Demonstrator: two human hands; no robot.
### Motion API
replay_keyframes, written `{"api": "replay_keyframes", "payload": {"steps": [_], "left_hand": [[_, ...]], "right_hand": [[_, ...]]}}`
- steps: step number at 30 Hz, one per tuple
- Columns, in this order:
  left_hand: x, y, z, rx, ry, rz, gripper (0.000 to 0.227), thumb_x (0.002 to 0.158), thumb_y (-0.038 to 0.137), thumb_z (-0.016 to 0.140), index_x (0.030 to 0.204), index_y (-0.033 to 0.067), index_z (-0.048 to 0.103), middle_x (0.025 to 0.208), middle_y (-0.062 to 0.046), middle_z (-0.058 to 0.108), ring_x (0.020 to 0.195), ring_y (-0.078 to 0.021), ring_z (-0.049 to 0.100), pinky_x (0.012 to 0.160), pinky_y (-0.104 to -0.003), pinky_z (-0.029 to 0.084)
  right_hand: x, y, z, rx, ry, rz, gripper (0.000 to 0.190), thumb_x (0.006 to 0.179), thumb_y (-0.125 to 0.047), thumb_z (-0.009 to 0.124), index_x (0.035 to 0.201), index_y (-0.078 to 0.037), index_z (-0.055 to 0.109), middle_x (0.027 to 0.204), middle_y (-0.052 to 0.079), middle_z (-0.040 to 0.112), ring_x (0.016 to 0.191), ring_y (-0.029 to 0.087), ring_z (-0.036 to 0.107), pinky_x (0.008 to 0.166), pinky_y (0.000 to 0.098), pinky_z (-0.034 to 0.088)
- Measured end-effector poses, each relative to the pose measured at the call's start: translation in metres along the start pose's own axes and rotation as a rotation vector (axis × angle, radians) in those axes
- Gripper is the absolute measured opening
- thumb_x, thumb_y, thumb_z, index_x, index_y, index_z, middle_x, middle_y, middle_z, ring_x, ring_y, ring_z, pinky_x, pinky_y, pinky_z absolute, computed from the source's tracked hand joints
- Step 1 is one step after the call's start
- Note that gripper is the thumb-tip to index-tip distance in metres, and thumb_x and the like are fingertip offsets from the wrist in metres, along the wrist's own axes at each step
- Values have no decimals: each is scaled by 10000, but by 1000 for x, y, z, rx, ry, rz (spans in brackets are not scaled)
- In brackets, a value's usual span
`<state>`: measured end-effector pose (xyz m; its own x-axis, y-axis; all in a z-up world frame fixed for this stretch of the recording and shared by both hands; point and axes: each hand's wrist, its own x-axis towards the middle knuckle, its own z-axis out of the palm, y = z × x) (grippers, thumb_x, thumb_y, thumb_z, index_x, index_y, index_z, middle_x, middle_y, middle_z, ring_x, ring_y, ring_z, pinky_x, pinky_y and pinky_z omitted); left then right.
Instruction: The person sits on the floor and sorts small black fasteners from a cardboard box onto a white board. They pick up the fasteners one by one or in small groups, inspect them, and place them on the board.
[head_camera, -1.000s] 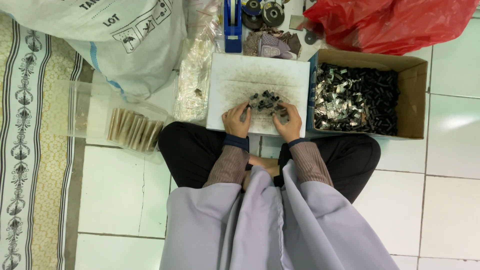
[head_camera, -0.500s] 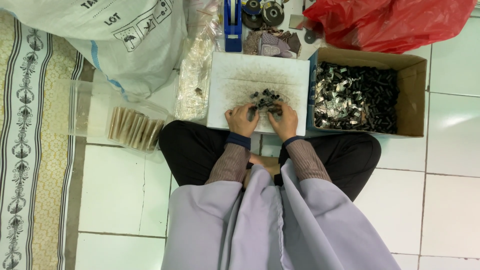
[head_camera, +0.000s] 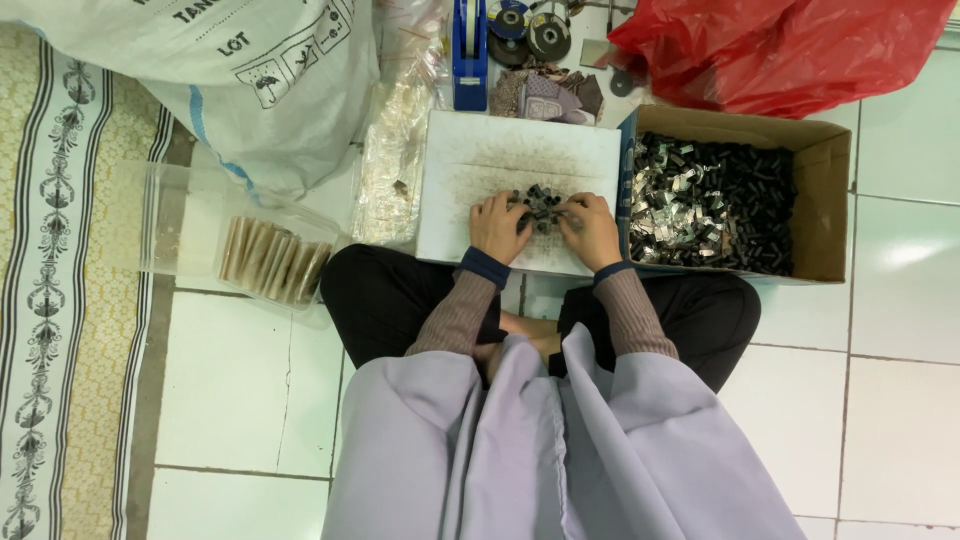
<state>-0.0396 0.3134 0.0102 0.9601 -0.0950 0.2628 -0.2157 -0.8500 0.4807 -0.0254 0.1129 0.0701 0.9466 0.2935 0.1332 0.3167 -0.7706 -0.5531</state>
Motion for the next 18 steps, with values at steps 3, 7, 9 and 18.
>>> {"api": "replay_keyframes", "payload": {"steps": [3, 7, 9, 18], "left_hand": [[0, -1, 8, 53, -35, -12, 203, 894, 325, 749, 1058, 206, 758, 1195, -58, 631, 1071, -273, 654, 911, -453, 418], [-1, -2, 9, 36, -41, -55, 219, 889, 328, 752, 1062, 193, 743, 1201, -58, 639, 1089, -271, 656, 939, -466, 407], [-3, -5, 9, -10, -45, -93, 244, 895, 327, 737, 1089, 179, 728, 1219, -68, 635, 1109, -278, 655, 952, -480, 397], [-5, 6, -16, -232, -20, -171, 432, 881, 281, 719, 1261, 100, 619, 1242, -172, 610, 1090, -357, 685, 950, -474, 532]], "right_hand": [[3, 3, 18, -194, -31, -82, 181, 906, -93, 717, 1061, -171, 769, 1092, 79, 638, 995, 277, 614, 815, 392, 552], [3, 2, 24, -204, -34, -61, 183, 897, -122, 737, 1069, -180, 761, 1083, 77, 633, 1000, 274, 613, 831, 389, 539], [1, 1, 26, -142, -11, -52, 177, 899, -103, 736, 1065, -163, 756, 1075, 87, 625, 1007, 286, 614, 847, 396, 540], [-5, -31, 0, 292, 89, 247, 435, 977, -14, 616, 1399, 28, 513, 1280, 280, 501, 1165, 451, 593, 899, 512, 592]]}}
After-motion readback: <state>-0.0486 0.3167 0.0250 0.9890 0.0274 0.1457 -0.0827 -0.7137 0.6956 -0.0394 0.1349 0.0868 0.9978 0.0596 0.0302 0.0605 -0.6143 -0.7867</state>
